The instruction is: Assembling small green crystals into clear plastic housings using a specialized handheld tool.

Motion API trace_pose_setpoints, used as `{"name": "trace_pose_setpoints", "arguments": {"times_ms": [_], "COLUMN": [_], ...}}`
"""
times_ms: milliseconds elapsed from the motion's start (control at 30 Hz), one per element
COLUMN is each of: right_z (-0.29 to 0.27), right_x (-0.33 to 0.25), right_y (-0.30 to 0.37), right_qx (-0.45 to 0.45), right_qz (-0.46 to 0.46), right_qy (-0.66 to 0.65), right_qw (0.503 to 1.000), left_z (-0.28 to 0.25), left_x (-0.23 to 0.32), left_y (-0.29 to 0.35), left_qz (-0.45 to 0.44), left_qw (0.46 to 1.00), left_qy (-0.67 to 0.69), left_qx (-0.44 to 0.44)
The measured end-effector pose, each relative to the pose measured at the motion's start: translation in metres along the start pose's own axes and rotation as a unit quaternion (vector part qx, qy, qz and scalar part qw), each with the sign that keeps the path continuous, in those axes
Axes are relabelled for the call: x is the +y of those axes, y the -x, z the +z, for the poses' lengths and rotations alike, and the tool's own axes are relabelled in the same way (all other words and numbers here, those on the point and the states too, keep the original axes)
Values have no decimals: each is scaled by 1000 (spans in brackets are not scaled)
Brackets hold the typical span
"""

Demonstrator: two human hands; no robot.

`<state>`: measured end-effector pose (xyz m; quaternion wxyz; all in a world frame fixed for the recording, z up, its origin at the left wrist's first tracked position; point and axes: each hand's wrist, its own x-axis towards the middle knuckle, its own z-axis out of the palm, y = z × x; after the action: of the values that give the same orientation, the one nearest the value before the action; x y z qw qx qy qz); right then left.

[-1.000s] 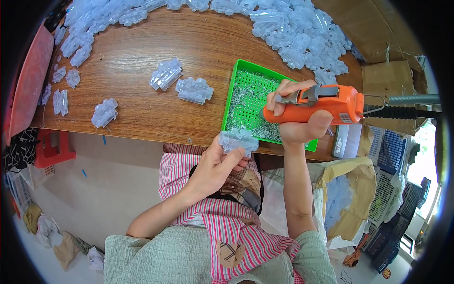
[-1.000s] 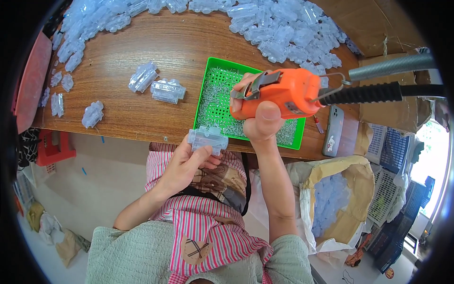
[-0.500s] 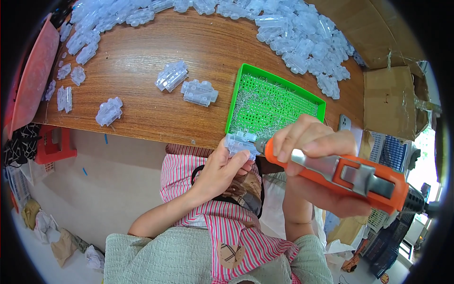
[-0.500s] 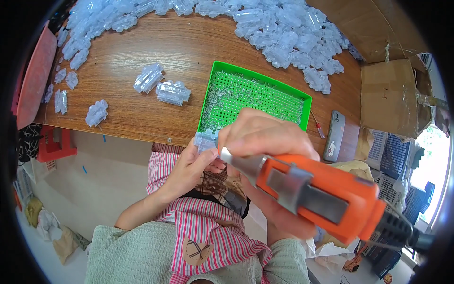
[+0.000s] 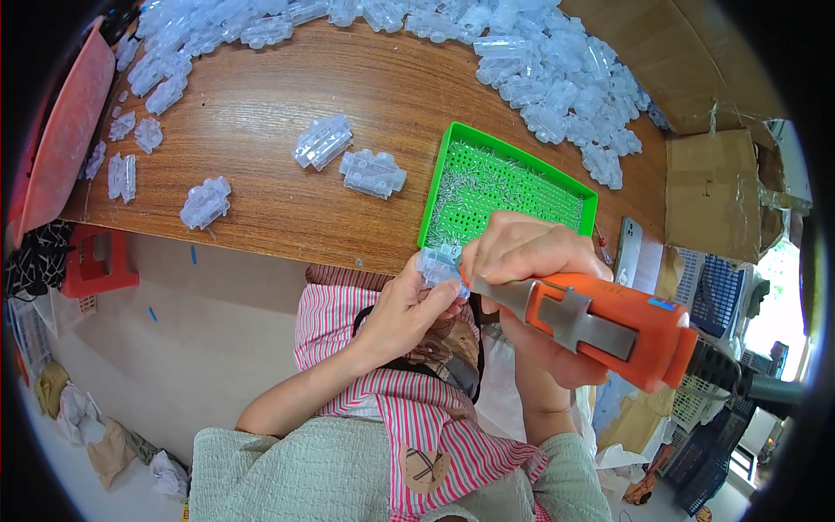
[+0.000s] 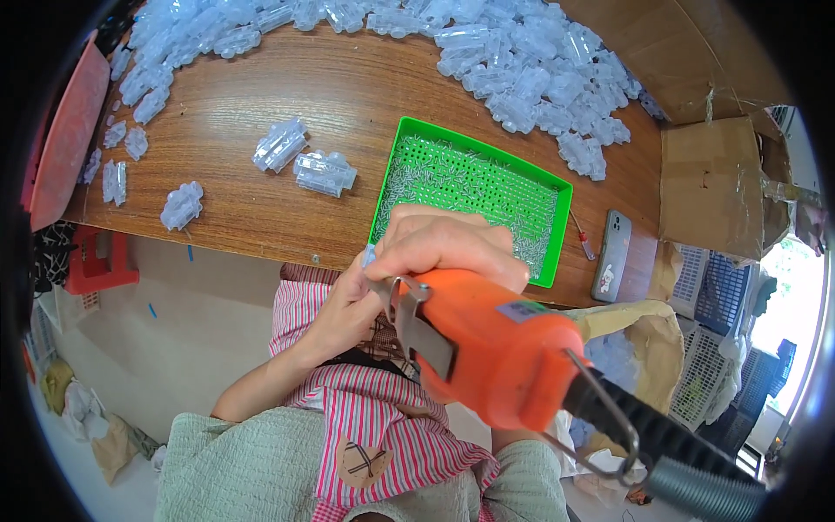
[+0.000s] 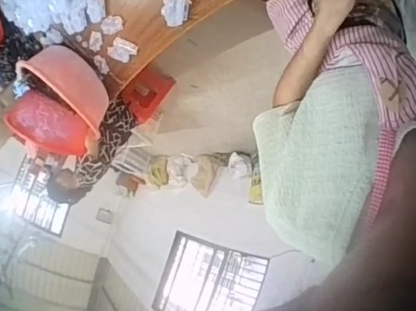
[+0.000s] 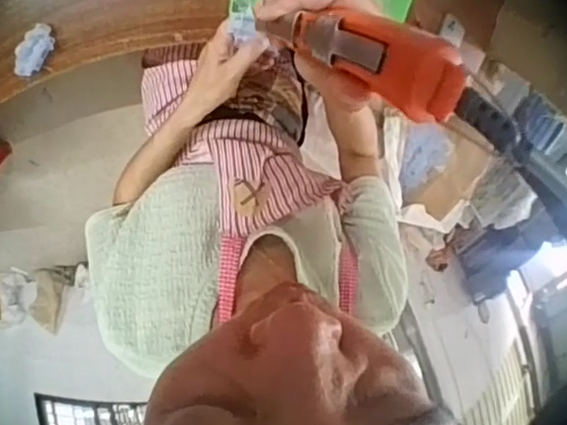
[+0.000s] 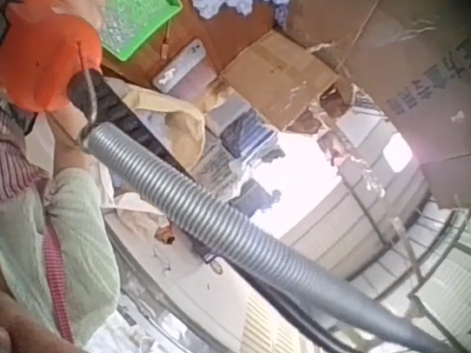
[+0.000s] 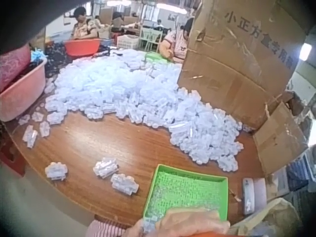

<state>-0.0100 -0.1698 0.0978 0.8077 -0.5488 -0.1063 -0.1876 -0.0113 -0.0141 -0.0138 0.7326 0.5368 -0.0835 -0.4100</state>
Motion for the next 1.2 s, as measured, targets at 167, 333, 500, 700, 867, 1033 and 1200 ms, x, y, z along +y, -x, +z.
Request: {"name": "trace_pose_setpoints", "arguments": {"times_ms": [167, 333, 500, 700, 867, 1033, 1200], "right_z": [-4, -40, -55, -55, -55, -55, -43], "right_x": [-5, 5, 37, 46, 49, 47, 8], "right_y": [-8, -11, -1, -1, 0, 1, 1], "right_qx": [-7, 78, 155, 148, 143, 131, 35], "right_qz": [-11, -56, -6, 30, 35, 31, -39], "right_qy": [-23, 115, 188, 196, 196, 205, 56], "right_qw": [1000, 989, 970, 969, 970, 969, 997], "left_z": [-5, -12, -8, 2, 4, 7, 7], "left_x": [-3, 6, 13, 9, 5, 4, 0], "left_y": [-1, 2, 5, 3, 0, 1, 0], "left_qz": [1, -42, -98, -77, -58, -62, -48], "left_qw": [999, 995, 989, 991, 992, 992, 992], "left_qy": [48, 93, 94, 105, 108, 104, 114], "left_qx": [24, 2, -52, -14, 4, 24, 14]}}
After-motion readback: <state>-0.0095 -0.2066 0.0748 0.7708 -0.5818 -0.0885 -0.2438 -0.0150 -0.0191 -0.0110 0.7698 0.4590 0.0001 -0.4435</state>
